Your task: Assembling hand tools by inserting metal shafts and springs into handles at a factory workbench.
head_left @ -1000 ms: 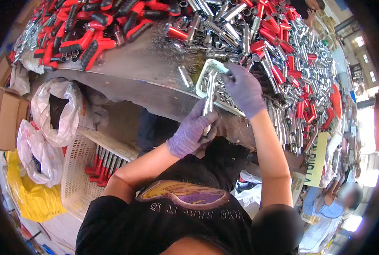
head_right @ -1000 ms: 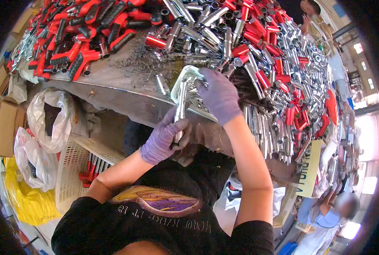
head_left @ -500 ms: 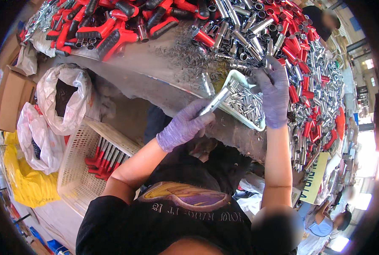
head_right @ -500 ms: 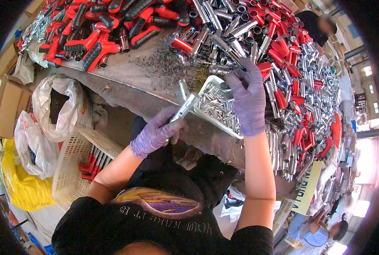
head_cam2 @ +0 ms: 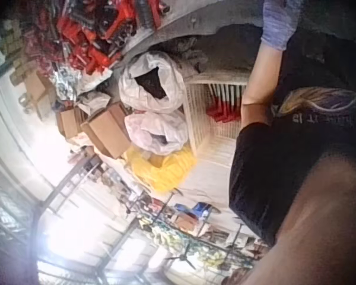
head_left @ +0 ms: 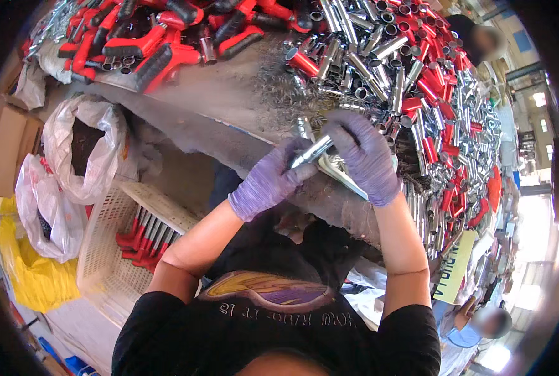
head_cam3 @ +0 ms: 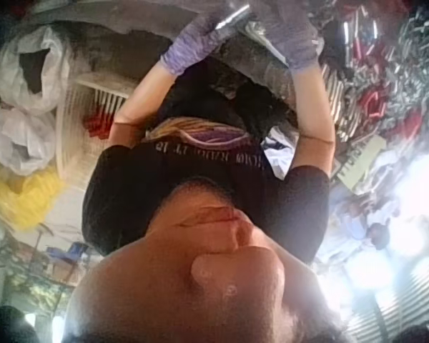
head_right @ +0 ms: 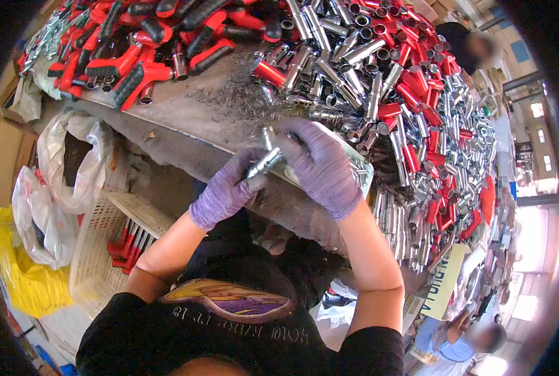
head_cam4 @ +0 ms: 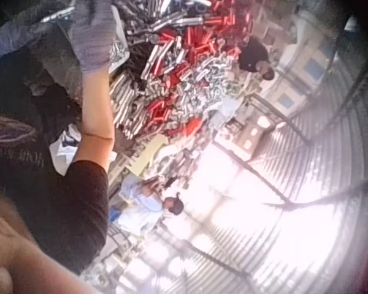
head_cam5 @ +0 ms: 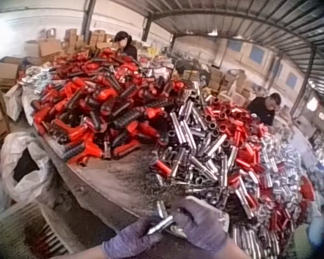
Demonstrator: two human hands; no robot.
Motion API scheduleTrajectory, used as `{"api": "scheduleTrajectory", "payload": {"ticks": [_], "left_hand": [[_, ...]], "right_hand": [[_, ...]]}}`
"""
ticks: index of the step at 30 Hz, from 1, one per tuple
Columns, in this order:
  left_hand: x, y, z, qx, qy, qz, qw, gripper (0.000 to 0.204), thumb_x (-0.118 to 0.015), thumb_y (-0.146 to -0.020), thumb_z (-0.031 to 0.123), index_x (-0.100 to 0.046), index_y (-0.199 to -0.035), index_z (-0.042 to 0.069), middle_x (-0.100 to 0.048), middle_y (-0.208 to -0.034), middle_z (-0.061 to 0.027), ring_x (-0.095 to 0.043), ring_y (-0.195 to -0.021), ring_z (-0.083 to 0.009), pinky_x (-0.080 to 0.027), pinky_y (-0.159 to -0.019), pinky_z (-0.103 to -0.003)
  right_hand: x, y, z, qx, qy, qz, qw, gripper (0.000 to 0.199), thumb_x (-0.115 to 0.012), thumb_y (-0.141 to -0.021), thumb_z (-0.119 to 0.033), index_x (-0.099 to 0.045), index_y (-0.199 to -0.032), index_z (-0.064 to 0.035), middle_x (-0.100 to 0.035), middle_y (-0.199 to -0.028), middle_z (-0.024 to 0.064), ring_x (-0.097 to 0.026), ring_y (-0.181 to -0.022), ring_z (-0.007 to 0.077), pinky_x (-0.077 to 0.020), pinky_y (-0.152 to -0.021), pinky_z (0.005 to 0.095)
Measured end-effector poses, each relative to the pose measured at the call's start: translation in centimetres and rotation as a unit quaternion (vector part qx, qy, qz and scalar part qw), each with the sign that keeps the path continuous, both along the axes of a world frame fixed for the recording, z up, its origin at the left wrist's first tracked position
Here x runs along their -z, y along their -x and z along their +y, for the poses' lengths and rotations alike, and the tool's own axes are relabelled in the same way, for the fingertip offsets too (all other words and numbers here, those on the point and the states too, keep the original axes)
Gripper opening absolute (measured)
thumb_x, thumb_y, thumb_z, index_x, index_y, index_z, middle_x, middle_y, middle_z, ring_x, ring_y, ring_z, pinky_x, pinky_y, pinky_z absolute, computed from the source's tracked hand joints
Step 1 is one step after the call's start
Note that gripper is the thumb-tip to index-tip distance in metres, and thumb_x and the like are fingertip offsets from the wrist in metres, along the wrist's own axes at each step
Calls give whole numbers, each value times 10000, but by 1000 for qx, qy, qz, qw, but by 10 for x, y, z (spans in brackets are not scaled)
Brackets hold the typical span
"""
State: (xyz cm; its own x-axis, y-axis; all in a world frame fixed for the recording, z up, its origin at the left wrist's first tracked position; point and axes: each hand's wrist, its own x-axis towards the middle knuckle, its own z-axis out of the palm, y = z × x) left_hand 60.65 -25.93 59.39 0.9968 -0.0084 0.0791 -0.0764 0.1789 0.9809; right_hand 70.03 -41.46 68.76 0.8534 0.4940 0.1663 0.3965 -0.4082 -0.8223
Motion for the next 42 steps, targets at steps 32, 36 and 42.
{"api": "scheduleTrajectory", "payload": {"ticks": [32,36,42], "left_hand": [[-14,8,-19,155,186,204,949,335,-621,-784,264,-554,-1033,49,-610,-735,-58,-542,-527,-93,-378,-387,-196],[-16,24,-39,153,152,164,963,347,-638,-785,296,-544,-1009,49,-606,-750,-72,-500,-483,-84,-357,-378,-194],[-14,45,-86,120,276,201,932,436,-642,-826,466,-538,-1016,88,-592,-724,-48,-468,-452,-93,-354,-406,-206]], "right_hand": [[-48,-10,-116,108,-60,-8,992,386,-653,-799,-257,-575,-1117,-52,-615,-813,40,-554,-585,72,-435,-474,188],[-55,3,-101,89,-3,126,988,292,-610,-845,-264,-622,-1044,-51,-601,-801,27,-553,-651,63,-456,-559,215],[3,23,-90,97,53,-114,987,354,-481,-939,-299,-610,-962,29,-628,-746,177,-636,-697,292,-479,-646,347]]}}
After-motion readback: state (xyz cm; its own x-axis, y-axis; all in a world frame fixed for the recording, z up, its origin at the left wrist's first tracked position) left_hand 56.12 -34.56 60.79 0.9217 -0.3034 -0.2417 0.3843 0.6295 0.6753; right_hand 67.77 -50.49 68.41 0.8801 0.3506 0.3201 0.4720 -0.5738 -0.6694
